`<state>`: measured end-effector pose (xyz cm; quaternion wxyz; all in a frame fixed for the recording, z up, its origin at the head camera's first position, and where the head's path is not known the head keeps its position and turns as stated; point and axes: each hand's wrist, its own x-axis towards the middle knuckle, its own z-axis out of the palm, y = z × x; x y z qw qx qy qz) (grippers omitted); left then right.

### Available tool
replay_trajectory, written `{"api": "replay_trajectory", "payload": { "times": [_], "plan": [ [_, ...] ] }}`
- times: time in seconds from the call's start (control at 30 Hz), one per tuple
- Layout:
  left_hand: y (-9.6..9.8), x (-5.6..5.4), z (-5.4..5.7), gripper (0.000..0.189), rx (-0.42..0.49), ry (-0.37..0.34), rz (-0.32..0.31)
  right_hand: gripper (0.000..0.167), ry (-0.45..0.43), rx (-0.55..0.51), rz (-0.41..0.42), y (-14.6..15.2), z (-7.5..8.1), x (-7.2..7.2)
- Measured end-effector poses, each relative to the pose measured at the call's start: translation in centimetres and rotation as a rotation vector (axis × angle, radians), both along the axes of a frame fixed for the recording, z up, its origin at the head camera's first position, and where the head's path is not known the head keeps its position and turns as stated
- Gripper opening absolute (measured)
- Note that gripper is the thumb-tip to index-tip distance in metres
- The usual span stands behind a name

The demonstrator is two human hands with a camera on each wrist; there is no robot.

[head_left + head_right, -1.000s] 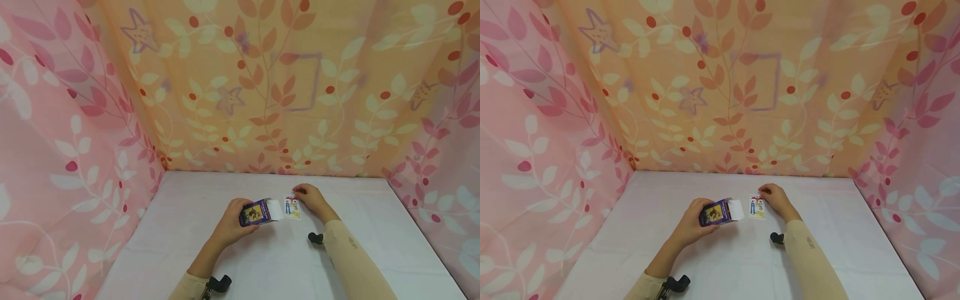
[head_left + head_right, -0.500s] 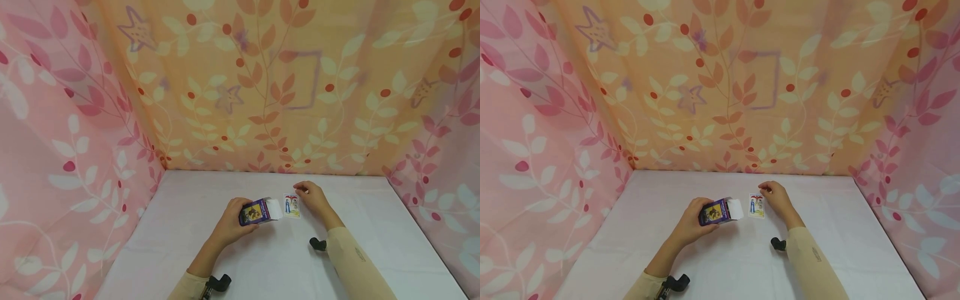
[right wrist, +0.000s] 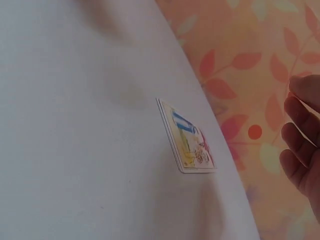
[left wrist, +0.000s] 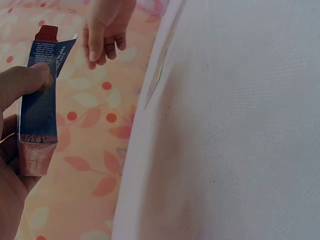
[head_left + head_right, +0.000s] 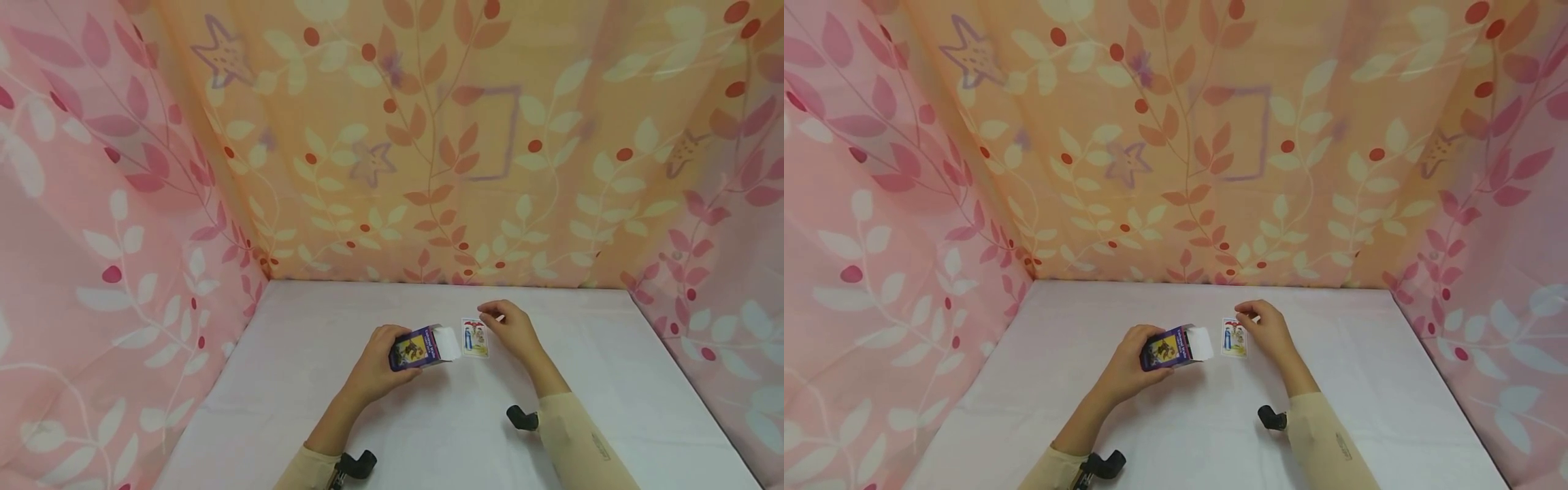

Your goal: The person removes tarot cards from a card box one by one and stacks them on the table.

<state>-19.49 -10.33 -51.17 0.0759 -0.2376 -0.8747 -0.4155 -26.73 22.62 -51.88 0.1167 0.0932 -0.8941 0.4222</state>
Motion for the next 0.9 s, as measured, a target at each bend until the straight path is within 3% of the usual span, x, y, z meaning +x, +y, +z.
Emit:
{"api": "replay_trajectory", "payload": {
  "times": [0.27, 0.47, 0.9],
  "plan": [
    [-0.1, 0.1, 0.0, 0.072, 0.002, -0.006, 0.001, 0.017, 0.060, -0.053, 0.014, -1.2, 1.3, 2.5],
    [-0.2, 0.0, 0.0, 0.072, -0.008, 0.028, -0.010, 0.015, 0.115, -0.091, 0.022, -1.9, 2.1, 4.1],
    [-0.2, 0.0, 0.2, 0.072, -0.003, 0.031, -0.013, 0.014, 0.130, -0.131, 0.046, -3.2, 3.0, 7.1]
  ]
}}
